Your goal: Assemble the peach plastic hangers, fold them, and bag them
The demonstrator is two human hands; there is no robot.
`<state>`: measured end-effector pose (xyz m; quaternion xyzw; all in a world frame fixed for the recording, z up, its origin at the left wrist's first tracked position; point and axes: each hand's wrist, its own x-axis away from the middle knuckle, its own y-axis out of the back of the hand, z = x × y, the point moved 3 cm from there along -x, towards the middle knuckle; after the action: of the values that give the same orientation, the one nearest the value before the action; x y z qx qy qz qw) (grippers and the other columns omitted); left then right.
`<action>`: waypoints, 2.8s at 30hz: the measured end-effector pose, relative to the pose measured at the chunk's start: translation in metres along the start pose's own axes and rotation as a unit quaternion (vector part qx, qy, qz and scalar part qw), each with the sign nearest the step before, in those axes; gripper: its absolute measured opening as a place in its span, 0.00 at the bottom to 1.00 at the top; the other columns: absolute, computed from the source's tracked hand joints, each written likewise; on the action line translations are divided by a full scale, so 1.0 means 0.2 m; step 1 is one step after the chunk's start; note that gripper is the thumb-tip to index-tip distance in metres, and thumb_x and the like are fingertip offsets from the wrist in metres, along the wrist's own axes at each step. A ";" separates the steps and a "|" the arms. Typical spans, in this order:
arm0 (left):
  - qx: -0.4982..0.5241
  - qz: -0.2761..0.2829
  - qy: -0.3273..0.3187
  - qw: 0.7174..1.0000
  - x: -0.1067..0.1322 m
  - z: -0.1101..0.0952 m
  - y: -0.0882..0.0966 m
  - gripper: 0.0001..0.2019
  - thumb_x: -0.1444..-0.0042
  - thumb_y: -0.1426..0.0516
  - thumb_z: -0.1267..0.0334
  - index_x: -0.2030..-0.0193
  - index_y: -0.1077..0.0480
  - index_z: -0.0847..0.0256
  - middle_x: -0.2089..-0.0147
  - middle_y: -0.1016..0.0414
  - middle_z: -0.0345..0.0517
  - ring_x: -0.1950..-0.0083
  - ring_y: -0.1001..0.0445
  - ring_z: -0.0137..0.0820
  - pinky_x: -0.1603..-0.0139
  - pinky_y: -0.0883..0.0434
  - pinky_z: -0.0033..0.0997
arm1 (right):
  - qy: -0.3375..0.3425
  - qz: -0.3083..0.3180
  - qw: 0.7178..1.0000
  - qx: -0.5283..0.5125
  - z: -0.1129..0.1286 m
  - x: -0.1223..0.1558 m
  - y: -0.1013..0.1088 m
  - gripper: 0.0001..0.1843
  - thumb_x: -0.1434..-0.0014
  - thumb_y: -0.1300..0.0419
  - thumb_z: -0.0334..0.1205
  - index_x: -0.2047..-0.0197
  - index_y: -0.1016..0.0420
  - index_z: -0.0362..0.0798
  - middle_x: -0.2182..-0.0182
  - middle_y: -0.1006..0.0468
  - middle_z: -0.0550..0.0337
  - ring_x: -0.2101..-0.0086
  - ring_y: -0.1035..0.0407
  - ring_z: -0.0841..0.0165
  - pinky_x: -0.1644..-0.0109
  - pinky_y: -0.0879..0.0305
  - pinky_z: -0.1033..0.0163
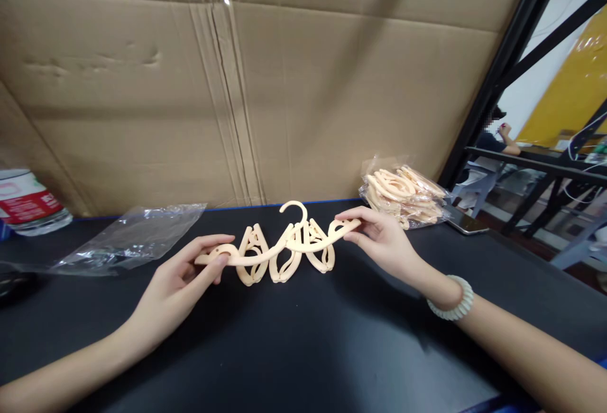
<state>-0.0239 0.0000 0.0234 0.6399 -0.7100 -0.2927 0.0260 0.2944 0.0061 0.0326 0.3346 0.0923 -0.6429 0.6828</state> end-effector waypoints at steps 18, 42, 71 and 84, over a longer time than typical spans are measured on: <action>0.229 0.107 0.072 0.965 0.09 -0.07 -0.15 0.18 0.42 0.39 0.58 0.49 0.36 0.60 0.71 0.26 0.37 0.73 0.25 0.27 0.71 0.27 0.25 | -0.139 0.087 0.952 -0.258 0.08 0.08 -0.19 0.16 0.47 0.31 0.34 0.63 0.35 0.50 0.66 0.25 0.64 0.67 0.28 0.74 0.63 0.29 0.69; 0.202 0.170 -0.010 0.965 0.16 -0.11 -0.20 0.09 0.42 0.41 0.66 0.54 0.29 0.56 0.50 0.27 0.46 0.49 0.27 0.36 0.49 0.26 0.35 | -0.094 0.324 0.912 -0.234 0.23 0.20 -0.28 0.29 0.40 0.37 0.32 0.38 0.33 0.60 0.35 0.43 0.52 0.44 0.33 0.63 0.48 0.27 0.60; 0.121 0.236 -0.075 0.961 0.19 -0.09 -0.17 0.21 0.39 0.45 0.67 0.39 0.35 0.48 0.31 0.41 0.49 0.32 0.40 0.46 0.41 0.30 0.45 | -0.073 0.153 0.976 -0.141 0.17 0.09 -0.12 0.20 0.40 0.37 0.44 0.45 0.25 0.54 0.41 0.31 0.53 0.44 0.34 0.60 0.40 0.35 0.53; -0.039 0.171 -0.165 0.971 0.22 -0.15 -0.15 0.14 0.39 0.47 0.68 0.49 0.30 0.49 0.44 0.28 0.46 0.44 0.29 0.39 0.43 0.29 0.41 | -0.153 0.208 0.930 0.261 -0.03 0.04 0.07 0.25 0.37 0.46 0.58 0.47 0.30 0.47 0.77 0.29 0.63 0.77 0.37 0.69 0.74 0.43 0.64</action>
<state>0.0078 -0.0524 0.0203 0.4503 -0.7917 -0.4125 -0.0171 0.3101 0.0025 0.0285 0.4107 -0.2564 -0.5307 0.6956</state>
